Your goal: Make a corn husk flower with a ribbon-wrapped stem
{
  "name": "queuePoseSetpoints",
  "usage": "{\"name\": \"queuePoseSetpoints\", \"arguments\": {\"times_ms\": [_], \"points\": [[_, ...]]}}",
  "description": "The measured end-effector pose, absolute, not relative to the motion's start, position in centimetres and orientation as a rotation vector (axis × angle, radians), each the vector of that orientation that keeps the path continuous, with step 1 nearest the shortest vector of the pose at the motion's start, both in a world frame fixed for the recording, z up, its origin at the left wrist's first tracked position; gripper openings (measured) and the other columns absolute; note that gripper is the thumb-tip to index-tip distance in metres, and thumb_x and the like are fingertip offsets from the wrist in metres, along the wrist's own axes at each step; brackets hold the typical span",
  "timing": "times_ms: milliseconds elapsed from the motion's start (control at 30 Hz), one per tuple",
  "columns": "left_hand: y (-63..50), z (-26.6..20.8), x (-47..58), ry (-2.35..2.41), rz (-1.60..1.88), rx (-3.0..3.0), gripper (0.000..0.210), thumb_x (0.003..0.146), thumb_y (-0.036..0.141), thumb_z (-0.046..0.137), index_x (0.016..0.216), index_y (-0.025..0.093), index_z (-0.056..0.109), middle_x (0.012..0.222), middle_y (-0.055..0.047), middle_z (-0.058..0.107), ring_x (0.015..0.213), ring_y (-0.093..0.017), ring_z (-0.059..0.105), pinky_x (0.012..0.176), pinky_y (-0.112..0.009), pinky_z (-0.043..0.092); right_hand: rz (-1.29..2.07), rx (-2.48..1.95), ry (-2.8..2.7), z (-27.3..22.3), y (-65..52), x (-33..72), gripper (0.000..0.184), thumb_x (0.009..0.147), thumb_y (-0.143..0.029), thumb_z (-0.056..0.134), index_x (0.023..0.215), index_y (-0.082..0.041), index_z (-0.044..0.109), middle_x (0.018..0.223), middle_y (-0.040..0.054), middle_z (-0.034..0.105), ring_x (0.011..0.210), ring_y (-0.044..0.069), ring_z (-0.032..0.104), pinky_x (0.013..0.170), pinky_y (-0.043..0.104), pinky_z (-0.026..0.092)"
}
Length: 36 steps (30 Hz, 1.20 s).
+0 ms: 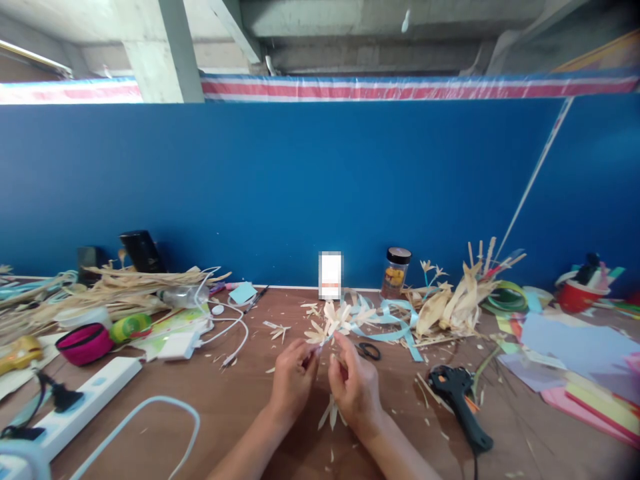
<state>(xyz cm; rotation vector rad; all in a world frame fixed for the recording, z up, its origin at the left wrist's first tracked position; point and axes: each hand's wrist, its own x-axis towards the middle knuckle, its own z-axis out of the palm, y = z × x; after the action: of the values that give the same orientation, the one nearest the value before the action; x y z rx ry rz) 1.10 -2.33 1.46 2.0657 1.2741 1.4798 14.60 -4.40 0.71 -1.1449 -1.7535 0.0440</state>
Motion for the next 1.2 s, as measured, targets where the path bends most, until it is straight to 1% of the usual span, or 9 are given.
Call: {"name": "queuePoseSetpoints", "arguments": {"times_ms": [100,200,267,433,567,667,733,1033,1200], "points": [[-2.1,1.3,1.3,1.233,1.492,1.835,0.018,0.075,0.028,0.051,0.079,0.016,0.065,0.072,-0.005,0.062,0.065,-0.015,0.055,0.061,-0.025,0.044,0.061,-1.130,-1.722,1.0,-4.4,14.6,0.035,0.082,-0.020,0.039,0.115,-0.014,0.047,0.084,0.0084,0.065,0.074,0.017,0.062,0.068,0.026,0.049],[-1.7,1.3,1.4,1.170,1.431,1.473,0.023,0.072,0.033,0.055,0.083,0.014,0.063,0.063,-0.002,0.060,0.044,-0.009,0.047,0.043,-0.021,0.039,0.097,-1.123,-1.686,1.0,-4.3,14.4,0.030,0.082,-0.020,0.039,0.110,-0.016,0.049,0.094,0.0088,0.063,0.083,0.016,0.061,0.073,0.025,0.048],[-1.5,1.5,1.4,1.084,1.419,1.272,0.025,0.070,0.035,0.058,0.084,0.014,0.062,0.063,-0.001,0.060,0.038,-0.005,0.040,0.038,-0.018,0.033,0.147,-1.126,-1.668,0.8,-4.3,14.2,0.027,0.082,-0.020,0.039,0.105,-0.016,0.051,0.092,0.0083,0.063,0.080,0.016,0.061,0.072,0.025,0.048],[-1.2,2.3,0.7,0.880,1.405,0.905,0.028,0.067,0.032,0.063,0.089,0.016,0.060,0.076,-0.002,0.063,0.039,-0.001,0.037,0.036,-0.013,0.028,0.225,-1.119,-1.693,0.4,-4.4,13.8,0.023,0.083,-0.023,0.039,0.098,-0.017,0.054,0.083,0.0067,0.064,0.071,0.016,0.061,0.065,0.023,0.047],[-1.0,2.4,0.2,0.733,1.302,0.707,0.026,0.067,0.027,0.064,0.090,0.015,0.060,0.085,-0.004,0.062,0.041,0.002,0.036,0.038,-0.010,0.029,0.260,-1.177,-1.784,0.5,-4.6,13.4,0.021,0.082,-0.029,0.043,0.095,-0.018,0.055,0.072,0.0036,0.063,0.061,0.014,0.059,0.058,0.021,0.044],[-1.1,2.2,0.3,0.645,1.255,0.661,0.024,0.068,0.024,0.064,0.090,0.014,0.060,0.089,-0.005,0.061,0.043,0.001,0.036,0.039,-0.011,0.031,0.255,-1.234,-1.851,0.5,-4.8,13.2,0.019,0.080,-0.034,0.047,0.082,-0.019,0.058,0.054,-0.0008,0.055,0.049,0.012,0.052,0.048,0.018,0.036],[-1.2,2.2,0.5,0.626,1.235,0.667,0.024,0.068,0.023,0.064,0.090,0.014,0.060,0.090,-0.006,0.061,0.044,0.001,0.036,0.039,-0.011,0.032,0.268,-1.240,-1.865,0.3,-4.8,13.0,0.020,0.080,-0.034,0.046,0.075,-0.018,0.058,0.051,-0.0020,0.051,0.047,0.011,0.048,0.045,0.018,0.031],[-1.3,2.5,0.4,0.661,1.229,0.715,0.026,0.067,0.025,0.064,0.091,0.016,0.061,0.086,-0.003,0.060,0.042,0.001,0.035,0.038,-0.011,0.029,0.540,-1.154,-1.724,0.0,-4.0,13.0,0.026,0.085,-0.027,0.036,0.063,-0.017,0.046,0.054,-0.0046,0.041,0.050,0.008,0.038,0.048,0.018,0.029],[-1.2,2.3,0.5,0.693,1.236,0.732,0.028,0.064,0.025,0.067,0.091,0.017,0.062,0.084,-0.001,0.061,0.042,0.001,0.036,0.038,-0.011,0.029,0.542,-1.122,-1.720,0.4,-4.1,13.1,0.025,0.085,-0.025,0.036,0.064,-0.017,0.045,0.057,-0.0040,0.043,0.052,0.009,0.039,0.051,0.019,0.031]]}}
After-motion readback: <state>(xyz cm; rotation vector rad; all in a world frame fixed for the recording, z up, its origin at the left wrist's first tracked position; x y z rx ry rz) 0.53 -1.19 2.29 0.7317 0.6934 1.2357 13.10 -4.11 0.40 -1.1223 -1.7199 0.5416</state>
